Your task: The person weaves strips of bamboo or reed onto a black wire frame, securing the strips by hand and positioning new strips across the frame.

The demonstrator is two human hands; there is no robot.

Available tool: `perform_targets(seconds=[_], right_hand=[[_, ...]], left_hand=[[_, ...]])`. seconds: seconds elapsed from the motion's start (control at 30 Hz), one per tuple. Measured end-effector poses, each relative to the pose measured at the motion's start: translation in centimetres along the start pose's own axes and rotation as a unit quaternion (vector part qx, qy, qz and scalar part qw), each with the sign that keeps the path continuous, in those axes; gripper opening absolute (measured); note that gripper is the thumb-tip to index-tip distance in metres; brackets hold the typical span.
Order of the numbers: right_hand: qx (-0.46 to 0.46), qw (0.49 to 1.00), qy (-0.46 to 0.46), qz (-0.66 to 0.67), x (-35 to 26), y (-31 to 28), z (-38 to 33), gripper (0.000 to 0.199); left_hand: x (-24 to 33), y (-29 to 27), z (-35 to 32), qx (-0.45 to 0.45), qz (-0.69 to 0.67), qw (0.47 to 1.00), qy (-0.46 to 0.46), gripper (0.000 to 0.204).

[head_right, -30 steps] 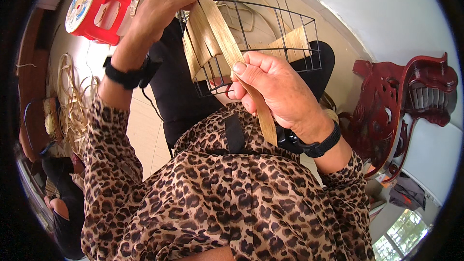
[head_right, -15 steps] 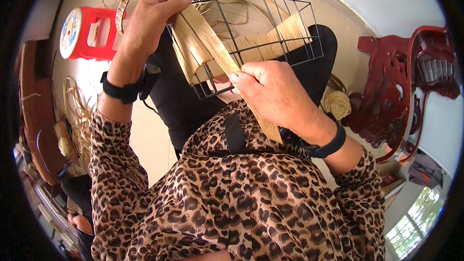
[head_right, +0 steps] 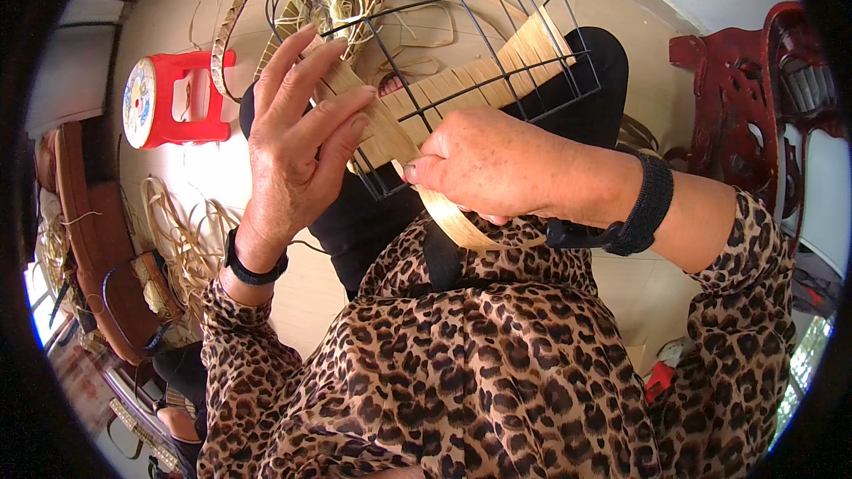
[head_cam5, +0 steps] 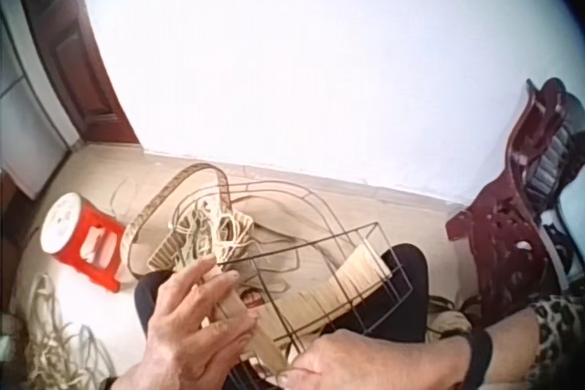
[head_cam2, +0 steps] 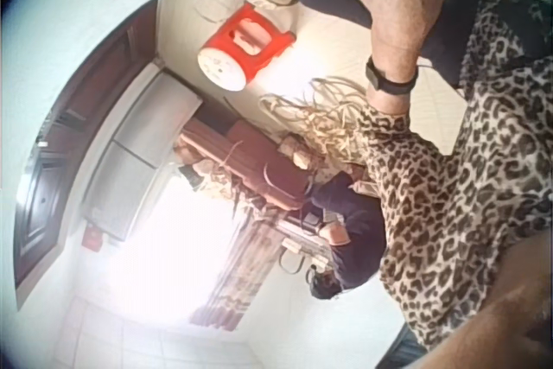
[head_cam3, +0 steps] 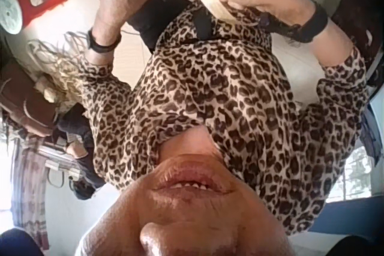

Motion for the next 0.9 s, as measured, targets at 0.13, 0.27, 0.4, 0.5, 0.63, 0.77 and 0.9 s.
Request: perform_targets(seconds=[0.13, 0.27, 0.4, 0.5, 0.63, 0.77, 0.9], right_hand=[[-0.019, 1.0, 0.016, 0.007, 0.0, 0.1, 0.3, 0.038], [-0.05, 0.997, 0.015, -0.048, -0.1, 0.1, 0.7, 0.038], [-0.076, 0.991, 0.001, -0.106, 0.1, 0.1, 1.2, 0.04], [-0.083, 0.99, -0.012, -0.115, -0.4, 0.0, 1.5, 0.041], [-0.098, 0.992, 0.008, -0.079, -0.9, -0.1, 1.8, 0.042], [-0.113, 0.989, -0.005, -0.099, -1.4, -0.4, 2.0, 0.043], [-0.103, 0.984, -0.04, -0.137, -2.1, -0.9, 2.2, 0.035]], left_hand=[[0.3, 0.0, -0.7, 0.002, 0.04, 0.999, -0.009, 0.019], [1.6, 0.1, -1.4, -0.018, 0.043, 0.999, -0.021, 0.024], [2.5, 0.7, -2.2, 0.015, 0.039, 0.998, -0.048, 0.029], [2.6, 0.8, -2.1, 0.034, 0.054, 0.996, -0.069, 0.027], [2.6, 0.8, -2.2, 0.048, 0.07, 0.992, -0.095, 0.022], [2.7, 0.5, -1.7, 0.043, 0.088, 0.988, -0.122, 0.02], [2.5, 0.3, -1.3, 0.032, 0.12, 0.983, -0.133, 0.018]])
Point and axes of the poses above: each hand's wrist, its own z-axis towards the middle knuckle, its own y-axis out of the palm, x = y × z, the point moved 4 cm from there along z, towards the middle knuckle, and after that the axes turned 6 degrees about -y, right-handed, at the moved point
